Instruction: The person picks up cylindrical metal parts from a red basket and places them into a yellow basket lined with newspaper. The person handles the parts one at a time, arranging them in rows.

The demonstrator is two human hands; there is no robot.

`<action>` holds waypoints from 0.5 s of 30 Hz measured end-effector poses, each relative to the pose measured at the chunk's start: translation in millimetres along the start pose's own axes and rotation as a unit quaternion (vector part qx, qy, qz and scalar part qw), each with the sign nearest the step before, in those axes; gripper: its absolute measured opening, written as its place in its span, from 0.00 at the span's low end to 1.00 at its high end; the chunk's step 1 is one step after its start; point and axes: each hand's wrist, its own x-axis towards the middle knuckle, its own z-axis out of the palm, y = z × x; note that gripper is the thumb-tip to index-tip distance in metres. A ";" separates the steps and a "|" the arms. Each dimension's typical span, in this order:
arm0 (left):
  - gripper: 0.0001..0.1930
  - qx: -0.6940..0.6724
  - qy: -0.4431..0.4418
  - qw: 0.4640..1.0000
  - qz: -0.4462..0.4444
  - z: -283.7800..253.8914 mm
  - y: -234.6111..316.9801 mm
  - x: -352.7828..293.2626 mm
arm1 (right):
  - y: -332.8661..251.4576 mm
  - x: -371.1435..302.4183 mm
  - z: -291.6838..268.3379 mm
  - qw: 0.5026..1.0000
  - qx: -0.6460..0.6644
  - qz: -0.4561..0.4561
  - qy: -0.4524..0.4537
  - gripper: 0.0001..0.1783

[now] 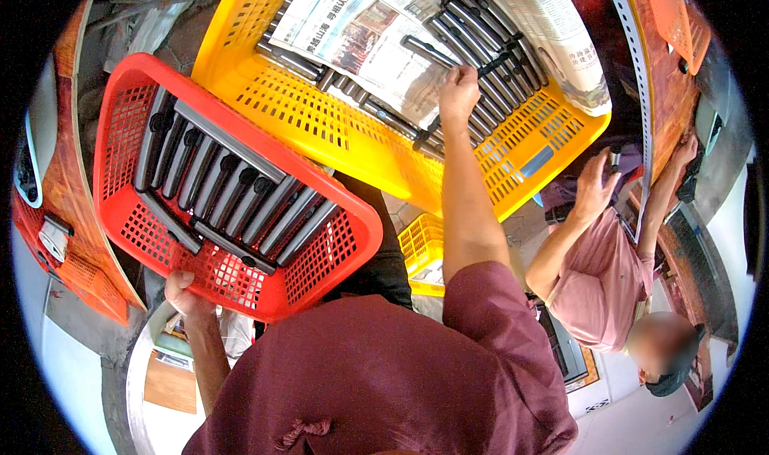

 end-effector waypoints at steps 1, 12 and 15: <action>0.35 0.007 0.000 1.000 0.010 -0.2 1.3 3.2 | 3.2 6.9 -6.6 0.997 -0.031 -0.076 -0.009 0.10; 0.36 -0.006 -0.005 1.000 0.001 -2.3 3.6 2.9 | -11.9 48.0 -12.5 0.880 -0.345 -0.220 -0.241 0.10; 0.36 -0.009 -0.024 1.000 0.003 0.3 3.1 0.9 | -9.7 49.9 -12.7 0.889 -0.346 -0.183 -0.239 0.16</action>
